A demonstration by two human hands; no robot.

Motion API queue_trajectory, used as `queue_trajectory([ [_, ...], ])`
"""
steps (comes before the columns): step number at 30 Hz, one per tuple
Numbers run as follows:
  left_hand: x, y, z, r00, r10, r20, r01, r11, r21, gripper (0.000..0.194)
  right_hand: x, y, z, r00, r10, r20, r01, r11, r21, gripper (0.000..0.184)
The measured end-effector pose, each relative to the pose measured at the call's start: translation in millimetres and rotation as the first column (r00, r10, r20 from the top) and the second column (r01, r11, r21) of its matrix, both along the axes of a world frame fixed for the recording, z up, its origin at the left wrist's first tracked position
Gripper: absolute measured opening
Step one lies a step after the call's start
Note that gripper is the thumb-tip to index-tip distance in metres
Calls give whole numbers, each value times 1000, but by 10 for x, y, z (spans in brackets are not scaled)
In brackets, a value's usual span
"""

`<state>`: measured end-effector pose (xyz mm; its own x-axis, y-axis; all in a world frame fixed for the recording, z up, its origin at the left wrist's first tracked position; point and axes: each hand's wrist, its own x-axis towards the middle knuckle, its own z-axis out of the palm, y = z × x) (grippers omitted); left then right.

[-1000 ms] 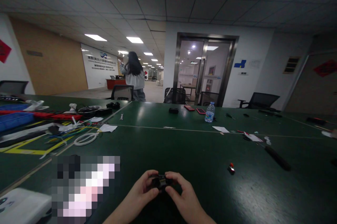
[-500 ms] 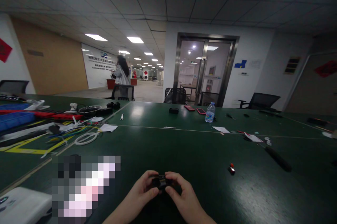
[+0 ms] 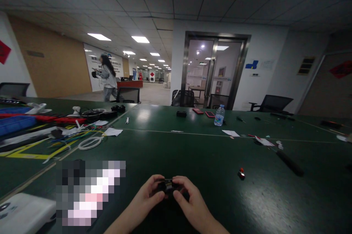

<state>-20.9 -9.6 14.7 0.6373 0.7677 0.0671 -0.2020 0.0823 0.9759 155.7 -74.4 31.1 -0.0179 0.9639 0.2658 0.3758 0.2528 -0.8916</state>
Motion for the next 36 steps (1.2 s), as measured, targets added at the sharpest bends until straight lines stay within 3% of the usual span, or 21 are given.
queue_trajectory([
  [4,1,36,-51,1000,-24,13,24,1000,5,36,-15,15,-11,1000,17,-17,-16,998,57,22],
  [8,-8,45,-81,998,-46,31,46,999,14,39,-24,-3,23,1000,-1,-16,1,1000,-3,23],
  [19,2,-2,20,998,-59,-20,60,996,58,38,-17,-23,44,1000,1,18,0,999,-33,24],
  [26,-2,20,-30,998,-62,-13,62,997,50,38,-39,0,18,1000,-7,11,7,1000,-8,17],
  [36,-16,10,33,1000,-19,-13,19,1000,5,38,99,60,-8,990,-135,-49,137,990,37,19],
])
